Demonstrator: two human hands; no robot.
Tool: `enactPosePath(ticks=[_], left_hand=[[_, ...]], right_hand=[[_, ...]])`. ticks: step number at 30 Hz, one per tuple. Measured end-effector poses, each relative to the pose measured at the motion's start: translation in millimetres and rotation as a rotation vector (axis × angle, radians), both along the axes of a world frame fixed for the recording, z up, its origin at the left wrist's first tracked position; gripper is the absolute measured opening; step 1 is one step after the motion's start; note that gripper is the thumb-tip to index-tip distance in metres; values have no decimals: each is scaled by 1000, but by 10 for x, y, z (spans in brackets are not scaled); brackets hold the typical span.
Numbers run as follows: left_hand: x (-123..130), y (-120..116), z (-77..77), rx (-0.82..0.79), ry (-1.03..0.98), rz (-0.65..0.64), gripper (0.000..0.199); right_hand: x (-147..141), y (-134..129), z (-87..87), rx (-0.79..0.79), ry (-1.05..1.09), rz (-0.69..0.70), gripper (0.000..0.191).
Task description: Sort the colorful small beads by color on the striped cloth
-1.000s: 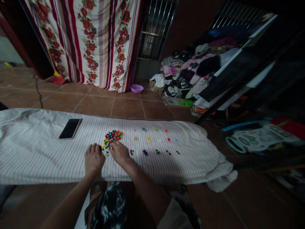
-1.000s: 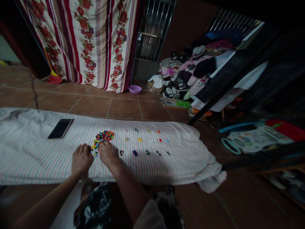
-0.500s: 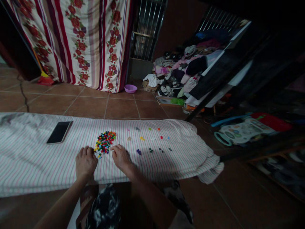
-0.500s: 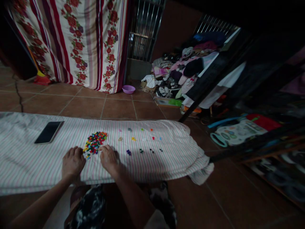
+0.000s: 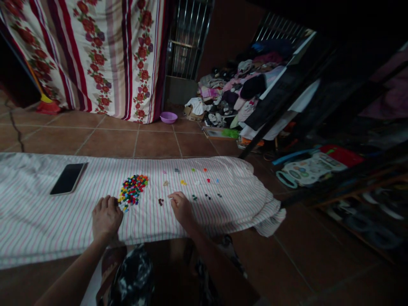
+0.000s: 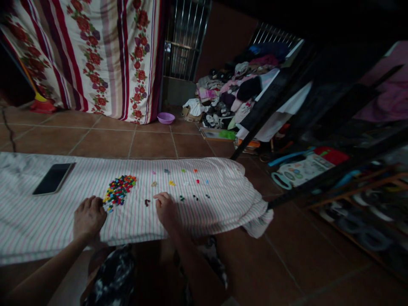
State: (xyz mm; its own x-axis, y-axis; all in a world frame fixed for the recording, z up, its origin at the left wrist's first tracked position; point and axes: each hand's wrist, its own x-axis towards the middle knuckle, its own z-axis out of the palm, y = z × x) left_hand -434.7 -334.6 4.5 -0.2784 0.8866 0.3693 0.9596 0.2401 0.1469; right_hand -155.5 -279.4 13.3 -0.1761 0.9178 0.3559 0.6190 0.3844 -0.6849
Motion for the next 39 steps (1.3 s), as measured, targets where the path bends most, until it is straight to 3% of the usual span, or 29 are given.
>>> enactPosePath(ticks=[8,14,23,31,39], left_hand=[[10,-4,31,-30,7,-4,29],[24,-3,42,-46,-24,14,30],[6,-4,22,-45,-4,9,27],[8,6,-6,1,-19,4,27],[1,0,-6,-32,-16,1,30]], right_hand=[[723,445,-133,32,-34,-290,35],[1038,742,-8,-100,-275,-386,31],[1023,851,75,-265,-516,-436,28],[972,892,13,-186,-482,-393,30],[950,749,55,-123,-366,-365,28]])
